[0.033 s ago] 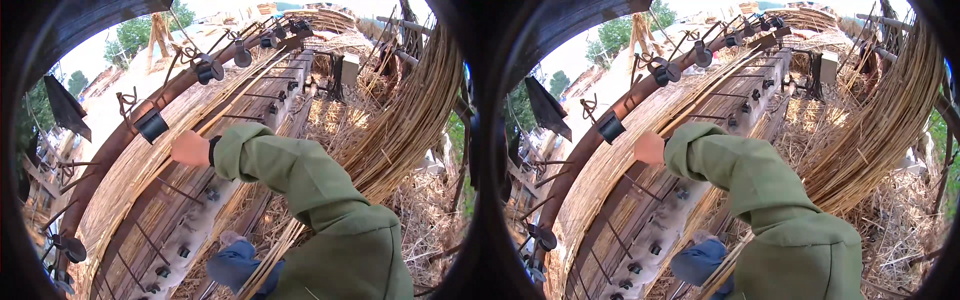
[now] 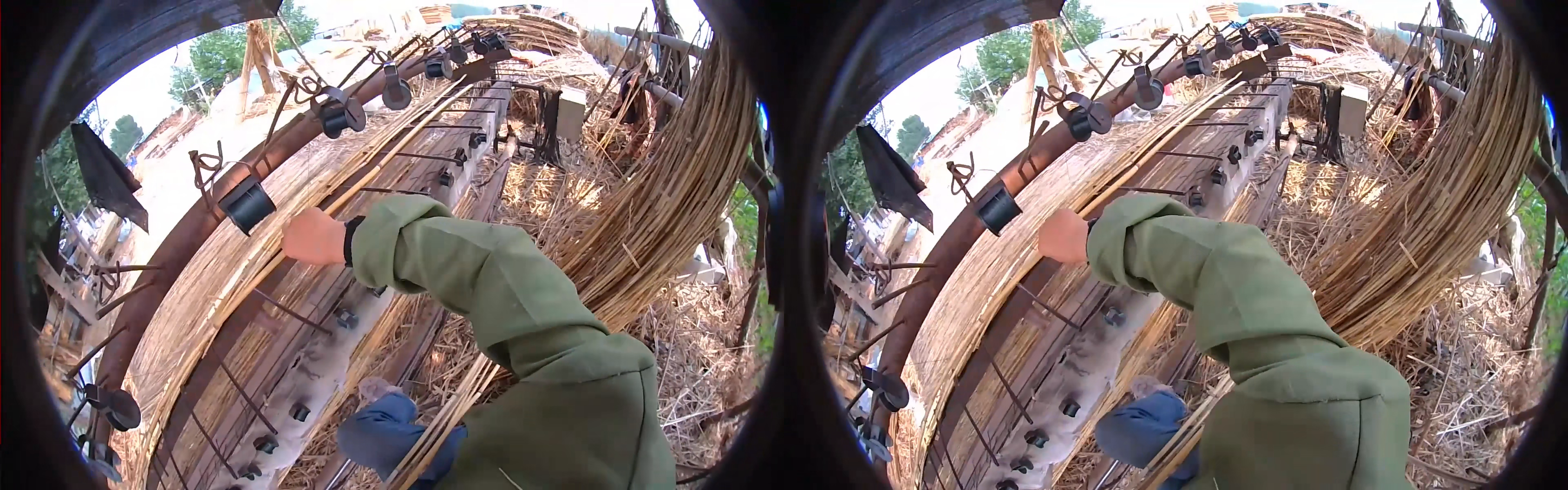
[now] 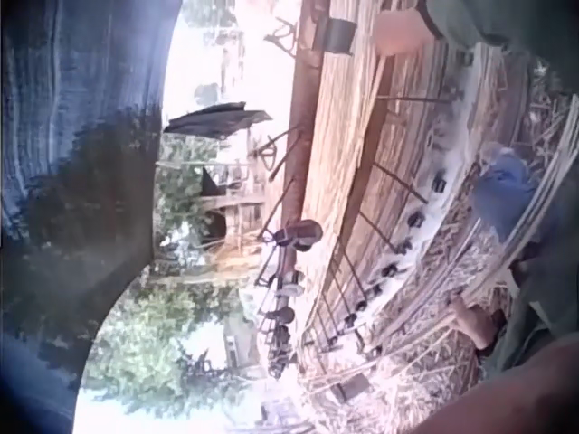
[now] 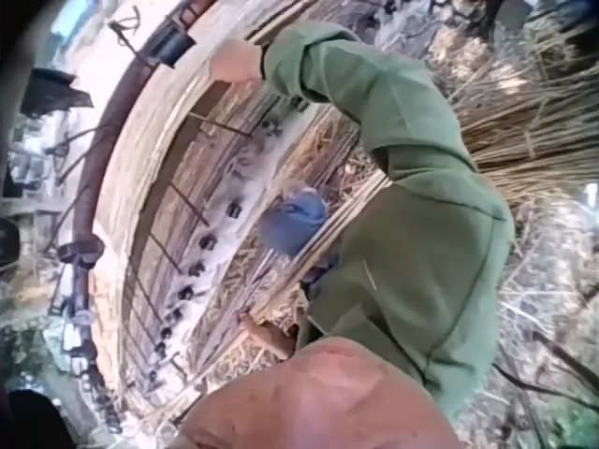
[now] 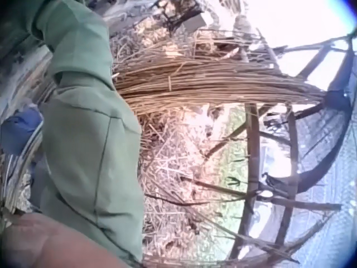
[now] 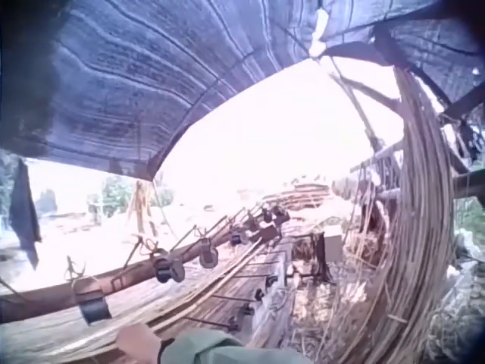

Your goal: Weaving bundles of straw into a mat using a manual mechanical loom.

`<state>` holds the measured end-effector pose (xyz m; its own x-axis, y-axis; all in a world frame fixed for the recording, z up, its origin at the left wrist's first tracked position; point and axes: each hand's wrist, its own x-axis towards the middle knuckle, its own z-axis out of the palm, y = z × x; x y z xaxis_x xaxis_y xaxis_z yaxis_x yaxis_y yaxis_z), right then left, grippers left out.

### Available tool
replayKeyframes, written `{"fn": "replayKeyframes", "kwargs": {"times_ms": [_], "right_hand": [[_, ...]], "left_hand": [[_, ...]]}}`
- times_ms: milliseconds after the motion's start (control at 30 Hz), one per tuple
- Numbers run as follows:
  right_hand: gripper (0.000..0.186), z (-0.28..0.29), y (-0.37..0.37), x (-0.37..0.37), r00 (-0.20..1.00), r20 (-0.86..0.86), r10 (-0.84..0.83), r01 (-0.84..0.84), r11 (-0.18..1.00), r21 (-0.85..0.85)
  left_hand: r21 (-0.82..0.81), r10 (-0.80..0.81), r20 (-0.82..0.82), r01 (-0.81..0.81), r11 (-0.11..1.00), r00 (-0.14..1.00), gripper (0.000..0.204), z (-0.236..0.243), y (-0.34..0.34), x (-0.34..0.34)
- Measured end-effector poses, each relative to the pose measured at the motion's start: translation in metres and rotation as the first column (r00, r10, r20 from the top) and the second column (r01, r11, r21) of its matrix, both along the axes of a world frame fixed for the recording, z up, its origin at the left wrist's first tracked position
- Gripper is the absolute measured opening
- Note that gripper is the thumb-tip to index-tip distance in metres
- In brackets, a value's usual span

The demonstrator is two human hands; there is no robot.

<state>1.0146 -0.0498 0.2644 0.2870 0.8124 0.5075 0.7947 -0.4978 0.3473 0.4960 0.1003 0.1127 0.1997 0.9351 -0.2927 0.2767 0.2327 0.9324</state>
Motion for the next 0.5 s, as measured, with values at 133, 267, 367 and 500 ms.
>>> {"fn": "replayKeyframes", "kwargs": {"times_ms": [133,267,367,500], "right_hand": [[0.010,-0.001,-0.045,0.065,0.928,-0.111,-0.357,0.362,0.932,0.032],[0.017,-0.013,-0.079,0.082,0.878,-0.286,-0.384,0.451,0.863,0.227],[0.025,-0.013,-0.045,0.058,0.893,-0.359,-0.271,0.345,0.925,0.159],[0.031,-0.014,-0.012,0.037,0.884,-0.448,-0.134,0.181,0.981,0.063]], "left_hand": [[0.021,0.065,0.007,-0.065,0.998,0.998,0.072,0.008,-0.006,0.013],[0.284,-0.164,-0.025,0.164,0.945,0.986,0.052,-0.018,0.010,-0.006],[0.483,-0.328,-0.177,0.372,0.792,0.928,0.047,-0.023,0.005,-0.013],[0.547,-0.336,-0.262,0.426,0.721,0.905,0.047,-0.026,0.003,-0.009]]}}
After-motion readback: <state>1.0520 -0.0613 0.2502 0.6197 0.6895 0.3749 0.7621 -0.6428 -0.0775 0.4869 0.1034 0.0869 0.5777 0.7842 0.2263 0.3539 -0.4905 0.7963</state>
